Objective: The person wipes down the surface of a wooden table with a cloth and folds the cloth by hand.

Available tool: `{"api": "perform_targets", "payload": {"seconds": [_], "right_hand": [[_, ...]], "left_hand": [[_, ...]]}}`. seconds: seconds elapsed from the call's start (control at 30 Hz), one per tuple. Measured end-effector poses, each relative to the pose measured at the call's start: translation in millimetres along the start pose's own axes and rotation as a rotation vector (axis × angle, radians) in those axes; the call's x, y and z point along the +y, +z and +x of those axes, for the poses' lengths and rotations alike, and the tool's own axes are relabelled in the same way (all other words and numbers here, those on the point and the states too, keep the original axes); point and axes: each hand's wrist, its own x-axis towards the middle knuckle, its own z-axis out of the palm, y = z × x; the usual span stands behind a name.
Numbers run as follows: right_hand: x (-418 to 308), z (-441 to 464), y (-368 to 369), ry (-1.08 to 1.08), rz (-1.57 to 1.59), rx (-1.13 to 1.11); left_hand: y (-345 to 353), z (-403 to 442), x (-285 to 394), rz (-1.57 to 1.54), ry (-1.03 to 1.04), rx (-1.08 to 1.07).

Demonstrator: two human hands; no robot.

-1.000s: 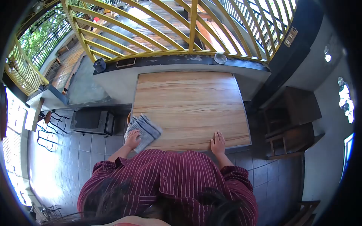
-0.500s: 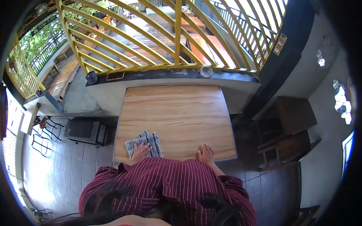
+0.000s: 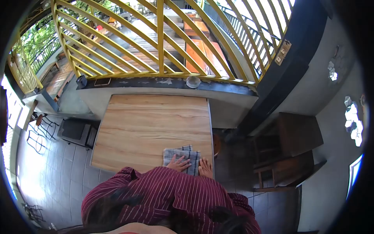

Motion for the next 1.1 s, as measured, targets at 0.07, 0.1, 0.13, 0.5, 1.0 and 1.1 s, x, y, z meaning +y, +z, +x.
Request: {"api": "perform_targets", "payload": {"seconds": [0.07,0.1,0.13,0.5,1.0,1.1], "right_hand": [[5,2,4,0.033,0.173,-0.006],[1,2,1,0.025,0.183,-0.014],[-6,1,-8,0.046,0.163,-0.063],[7,3,30,-0.097,-0.213,0.243],[-128,91,65,0.251,-0.178,0.110],[-138,99,81,0.416,-0.244,0.261]], "left_hand": [[9,7,5,0.023,0.006,0.071],[14,2,-8,0.028,-0.005,0.062],[17,-8,-30,0.087,0.027,0.002],[-125,-229,-115,-0.112,-1.540,-0.393],[-127,-295,-143,0.000,-1.647,-0.056],[-131,-311,-170,0.027,-1.527,-0.093]]}}
